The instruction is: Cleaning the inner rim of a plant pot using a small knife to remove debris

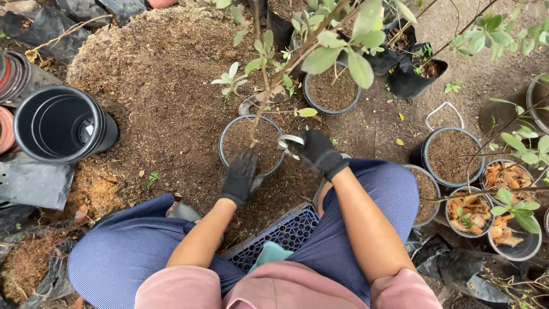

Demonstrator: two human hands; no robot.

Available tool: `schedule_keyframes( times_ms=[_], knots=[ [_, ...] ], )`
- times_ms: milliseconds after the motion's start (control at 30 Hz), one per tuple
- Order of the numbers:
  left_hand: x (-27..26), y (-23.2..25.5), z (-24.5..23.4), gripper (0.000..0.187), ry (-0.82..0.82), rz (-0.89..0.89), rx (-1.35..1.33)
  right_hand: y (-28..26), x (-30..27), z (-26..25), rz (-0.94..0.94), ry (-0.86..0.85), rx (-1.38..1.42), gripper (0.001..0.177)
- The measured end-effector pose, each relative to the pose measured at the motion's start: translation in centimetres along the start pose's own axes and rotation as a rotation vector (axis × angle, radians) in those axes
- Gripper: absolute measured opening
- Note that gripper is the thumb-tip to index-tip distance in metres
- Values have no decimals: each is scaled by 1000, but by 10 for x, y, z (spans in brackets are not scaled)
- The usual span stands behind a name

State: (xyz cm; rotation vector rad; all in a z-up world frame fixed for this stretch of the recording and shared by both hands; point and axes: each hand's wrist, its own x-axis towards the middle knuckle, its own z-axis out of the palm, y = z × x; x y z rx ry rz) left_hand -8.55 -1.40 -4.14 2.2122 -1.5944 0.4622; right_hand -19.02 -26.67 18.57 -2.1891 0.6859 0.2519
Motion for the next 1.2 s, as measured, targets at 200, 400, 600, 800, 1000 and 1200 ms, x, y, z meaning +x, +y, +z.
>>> schedule_keyframes(
  times_ms=[200,400,600,800,1000,1200],
  knots=[
    [53,39,8,85,-86,-267,-481,3,-1,-4,-2,-50,-92,36],
    [64,28,38,44,-443,-342,-465,-20,-14,-8,-85,-154,-17,38],
    [83,39,-12,35,-446,-465,-658,43,35,30,-56,66,-202,33],
    [97,56,-42,50,-504,-633,-1065,21,25,13,55,272,-268,40],
    [76,59,31,62,-388,-792,-1360,33,35,15,85,232,15,35],
    [84,50,-38,40,-680,-327,-735,-13,-2,-11,51,255,-42,14]
  ],
)
